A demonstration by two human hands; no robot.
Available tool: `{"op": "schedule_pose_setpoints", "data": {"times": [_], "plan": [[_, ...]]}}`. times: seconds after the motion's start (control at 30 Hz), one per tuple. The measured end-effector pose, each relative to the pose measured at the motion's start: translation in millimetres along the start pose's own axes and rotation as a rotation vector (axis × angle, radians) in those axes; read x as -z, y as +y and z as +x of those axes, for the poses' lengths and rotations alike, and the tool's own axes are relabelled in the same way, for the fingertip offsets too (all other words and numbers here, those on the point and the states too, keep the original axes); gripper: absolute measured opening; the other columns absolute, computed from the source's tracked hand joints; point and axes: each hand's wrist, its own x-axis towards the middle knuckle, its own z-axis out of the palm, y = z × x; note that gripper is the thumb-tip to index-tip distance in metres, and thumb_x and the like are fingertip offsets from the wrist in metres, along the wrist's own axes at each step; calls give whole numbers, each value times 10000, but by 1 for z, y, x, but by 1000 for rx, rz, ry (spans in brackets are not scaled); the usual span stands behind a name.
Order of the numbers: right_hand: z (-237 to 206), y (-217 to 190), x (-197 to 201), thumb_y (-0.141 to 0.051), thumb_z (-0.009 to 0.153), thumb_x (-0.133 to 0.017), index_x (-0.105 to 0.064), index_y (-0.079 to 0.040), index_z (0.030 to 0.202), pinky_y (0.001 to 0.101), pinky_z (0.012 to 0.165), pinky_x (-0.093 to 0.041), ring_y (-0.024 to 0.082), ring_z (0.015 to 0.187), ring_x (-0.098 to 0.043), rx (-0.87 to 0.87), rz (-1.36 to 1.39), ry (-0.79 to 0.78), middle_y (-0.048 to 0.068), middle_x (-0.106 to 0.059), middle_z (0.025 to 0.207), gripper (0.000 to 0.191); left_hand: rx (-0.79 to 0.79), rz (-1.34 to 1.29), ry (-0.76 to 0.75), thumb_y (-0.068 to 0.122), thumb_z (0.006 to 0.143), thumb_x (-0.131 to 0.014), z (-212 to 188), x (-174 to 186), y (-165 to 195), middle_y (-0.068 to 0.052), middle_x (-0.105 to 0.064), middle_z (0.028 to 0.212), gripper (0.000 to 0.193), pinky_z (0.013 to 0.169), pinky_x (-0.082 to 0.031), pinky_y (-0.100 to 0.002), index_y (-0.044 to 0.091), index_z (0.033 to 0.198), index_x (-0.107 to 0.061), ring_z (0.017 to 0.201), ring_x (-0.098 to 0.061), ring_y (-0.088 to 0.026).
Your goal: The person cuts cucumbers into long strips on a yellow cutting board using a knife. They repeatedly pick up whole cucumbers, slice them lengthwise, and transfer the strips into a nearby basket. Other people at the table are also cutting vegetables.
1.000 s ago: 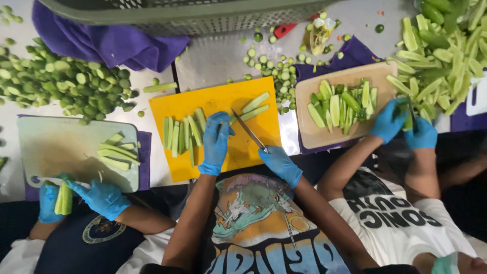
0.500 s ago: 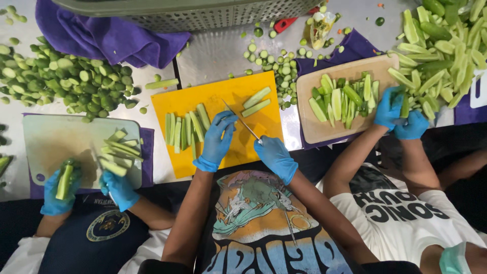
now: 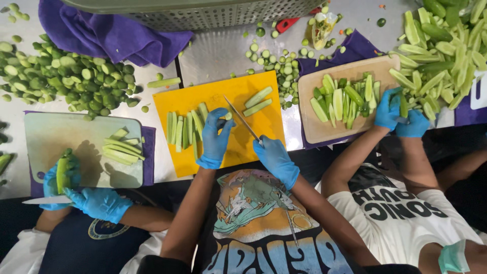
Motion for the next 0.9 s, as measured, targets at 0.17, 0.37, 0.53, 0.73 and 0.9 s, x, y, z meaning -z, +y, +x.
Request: {"op": "schedule_pose_setpoints", "data": {"times": [0.17, 0.37, 0.53, 0.73, 0.9], "plan": [[-7, -5, -4, -325, 975, -576, -659, -4, 924, 540, 625, -490, 465, 698, -650, 73, -52, 47, 246, -663, 745, 336, 83, -96, 65, -86, 986, -639, -8, -6, -4, -133, -594, 1298, 322, 809, -609, -284, 9, 1279, -543, 934, -764, -203], [-4, 0, -8, -312, 986, -587, -649, -21, 921, 561, 607, -481, 472, 670, -642, 133, -110, 91, 251, -652, 708, 305, -44, 31, -8, -117, 975, -636, -5, 0, -10, -162, -537, 1347, 366, 834, -622, -307, -3, 1310, -540, 1001, -754, -238], [-10, -7, -7, -300, 986, -605, -638, -21, 928, 566, 599, -486, 467, 666, -649, 140, -117, 104, 240, -661, 708, 287, -130, 185, 36, -91, 974, -672, -6, 1, -6, -169, -555, 1326, 363, 806, -609, -301, 10, 1302, -555, 974, -741, -239], [-15, -13, -2, -292, 987, -601, -622, -33, 936, 555, 588, -503, 450, 667, -666, 191, -175, 109, 228, -671, 706, 264, -141, 228, 64, -65, 955, -707, -3, 0, -3, -174, -585, 1287, 348, 790, -599, -304, 2, 1268, -571, 929, -708, -232], [-12, -11, -2, -283, 998, -588, -609, -30, 942, 562, 585, -505, 448, 631, -665, 165, -266, 110, 235, -654, 660, 260, -150, 243, 74, -58, 957, -708, -3, -3, -7, -169, -588, 1291, 333, 807, -603, -310, 9, 1254, -575, 934, -717, -233]]}}
